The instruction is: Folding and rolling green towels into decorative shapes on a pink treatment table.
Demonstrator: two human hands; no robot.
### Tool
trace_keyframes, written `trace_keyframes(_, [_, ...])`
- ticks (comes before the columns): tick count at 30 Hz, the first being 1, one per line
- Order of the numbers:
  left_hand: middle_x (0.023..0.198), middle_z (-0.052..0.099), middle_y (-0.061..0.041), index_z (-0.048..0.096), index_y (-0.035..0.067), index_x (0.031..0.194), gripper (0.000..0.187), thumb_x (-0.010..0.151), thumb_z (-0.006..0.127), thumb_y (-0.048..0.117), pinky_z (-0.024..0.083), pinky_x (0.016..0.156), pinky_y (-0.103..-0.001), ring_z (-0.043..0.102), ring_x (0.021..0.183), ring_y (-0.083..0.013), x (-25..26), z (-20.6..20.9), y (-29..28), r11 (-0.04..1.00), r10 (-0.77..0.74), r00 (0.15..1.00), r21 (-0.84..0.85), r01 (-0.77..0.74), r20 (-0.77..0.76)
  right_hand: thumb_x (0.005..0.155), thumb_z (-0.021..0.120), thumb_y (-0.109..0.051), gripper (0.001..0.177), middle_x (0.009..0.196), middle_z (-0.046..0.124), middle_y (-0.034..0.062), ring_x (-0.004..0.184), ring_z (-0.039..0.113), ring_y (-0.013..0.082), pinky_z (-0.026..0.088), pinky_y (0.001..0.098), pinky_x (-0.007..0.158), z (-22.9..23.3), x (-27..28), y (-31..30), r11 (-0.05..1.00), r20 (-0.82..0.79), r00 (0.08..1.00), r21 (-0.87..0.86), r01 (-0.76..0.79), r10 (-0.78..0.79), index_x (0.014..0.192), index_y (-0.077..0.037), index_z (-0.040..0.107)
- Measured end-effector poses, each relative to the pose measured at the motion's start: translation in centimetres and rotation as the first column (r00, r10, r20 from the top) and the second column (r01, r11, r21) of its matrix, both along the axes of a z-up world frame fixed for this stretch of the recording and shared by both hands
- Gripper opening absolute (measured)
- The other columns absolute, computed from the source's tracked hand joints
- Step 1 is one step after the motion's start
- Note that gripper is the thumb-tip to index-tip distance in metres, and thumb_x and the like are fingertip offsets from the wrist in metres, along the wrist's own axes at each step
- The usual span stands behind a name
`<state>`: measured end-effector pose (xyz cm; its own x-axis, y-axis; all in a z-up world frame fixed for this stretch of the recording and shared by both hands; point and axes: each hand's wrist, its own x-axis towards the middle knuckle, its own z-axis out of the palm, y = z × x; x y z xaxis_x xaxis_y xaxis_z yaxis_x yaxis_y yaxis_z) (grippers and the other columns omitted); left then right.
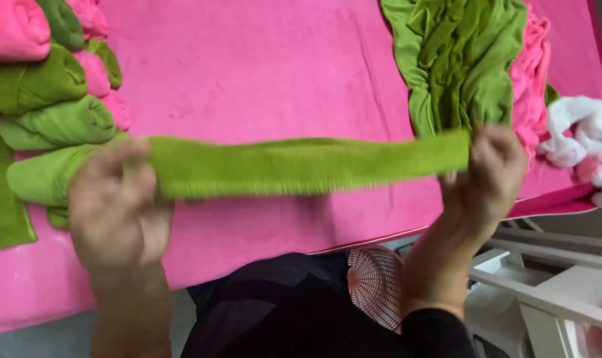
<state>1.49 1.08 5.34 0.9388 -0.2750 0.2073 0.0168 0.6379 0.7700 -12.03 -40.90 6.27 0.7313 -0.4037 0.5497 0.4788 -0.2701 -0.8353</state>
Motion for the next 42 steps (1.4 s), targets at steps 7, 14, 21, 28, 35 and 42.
trace_keyframes(7, [0.098,0.071,-0.006,0.072,0.008,0.113,0.021,0.094,0.073,0.0,0.073,0.083,-0.046,0.077,0.094,-0.0316,10.7,3.7,-7.2,0.991,0.128,0.928,0.07,-0.111,-0.35,0.095,0.075,0.0,0.018,0.1,0.061,0.0049,0.063,0.063,0.0121,0.062,0.0233,0.052,6.3,9.5,-1.7,0.852,-0.327,0.938,0.452,0.264,-0.117,0.111,-0.004,0.068])
trace_keyframes(14, [0.092,0.063,-0.006,0.068,0.005,0.134,0.033,0.102,0.073,-0.004,0.063,0.077,-0.037,0.061,0.08,-0.0176,11.8,5.5,-8.5,0.963,0.267,0.951,0.003,-0.27,0.154,0.1,0.072,-0.001,0.021,0.109,0.069,0.0132,0.099,0.073,0.026,0.07,0.0393,0.078,7.8,10.1,-3.7,0.828,-0.053,0.998,0.558,0.058,-0.034,0.118,-0.008,0.065])
trace_keyframes(21, [0.081,0.067,0.0,0.069,0.004,0.128,0.03,0.098,0.069,-0.003,0.045,0.05,-0.021,0.054,0.059,-0.0052,-0.2,-6.7,-3.4,0.761,0.283,0.888,0.479,-0.438,0.361,0.094,0.078,-0.03,0.031,0.079,0.056,-0.0095,0.049,0.042,-0.0009,0.037,0.0157,0.037,-5.2,2.0,-1.6,0.949,-0.239,0.958,0.229,0.216,-0.16,0.115,-0.013,0.062])
trace_keyframes(28, [0.067,0.061,0.0,0.084,0.023,0.116,0.029,0.09,0.073,0.021,0.048,0.059,-0.037,0.051,0.051,-0.0162,-8.4,-20.4,-1.1,0.186,0.081,0.997,0.983,-0.004,-0.011,0.091,0.075,-0.003,0.024,0.063,0.067,0.0062,0.043,0.061,0.0143,0.046,0.0251,0.04,-22.1,-5.3,0.2,0.904,-0.753,0.654,0.23,0.36,-0.069,0.111,-0.01,0.065])
trace_keyframes(35, [0.128,0.061,-0.016,0.077,0.028,0.125,0.042,0.084,0.076,0.038,0.05,0.084,-0.055,0.057,0.108,-0.04,-6.8,-17.0,-2.7,-0.219,-0.258,0.874,0.857,-0.467,0.411,0.099,0.065,-0.05,0.037,0.1,0.08,0.0062,0.085,0.076,0.032,0.056,0.0482,0.07,-18.1,-3.9,0.5,0.708,-0.668,0.305,-0.705,0.033,-0.679,0.12,-0.021,0.072])
trace_keyframes(42, [0.164,0.042,-0.024,0.053,0.001,0.15,0.051,0.106,0.053,0.028,0.029,0.122,-0.062,0.039,0.153,-0.0407,-4.1,-22.4,-12.1,0.197,-0.557,0.604,0.797,-0.571,0.57,0.095,0.068,-0.017,0.03,0.124,0.072,0.0164,0.12,0.067,0.0407,0.052,0.0519,0.098,-23.1,4.0,10.2,0.683,-0.215,0.975,-0.706,-0.189,0.048,0.123,-0.012,0.074])
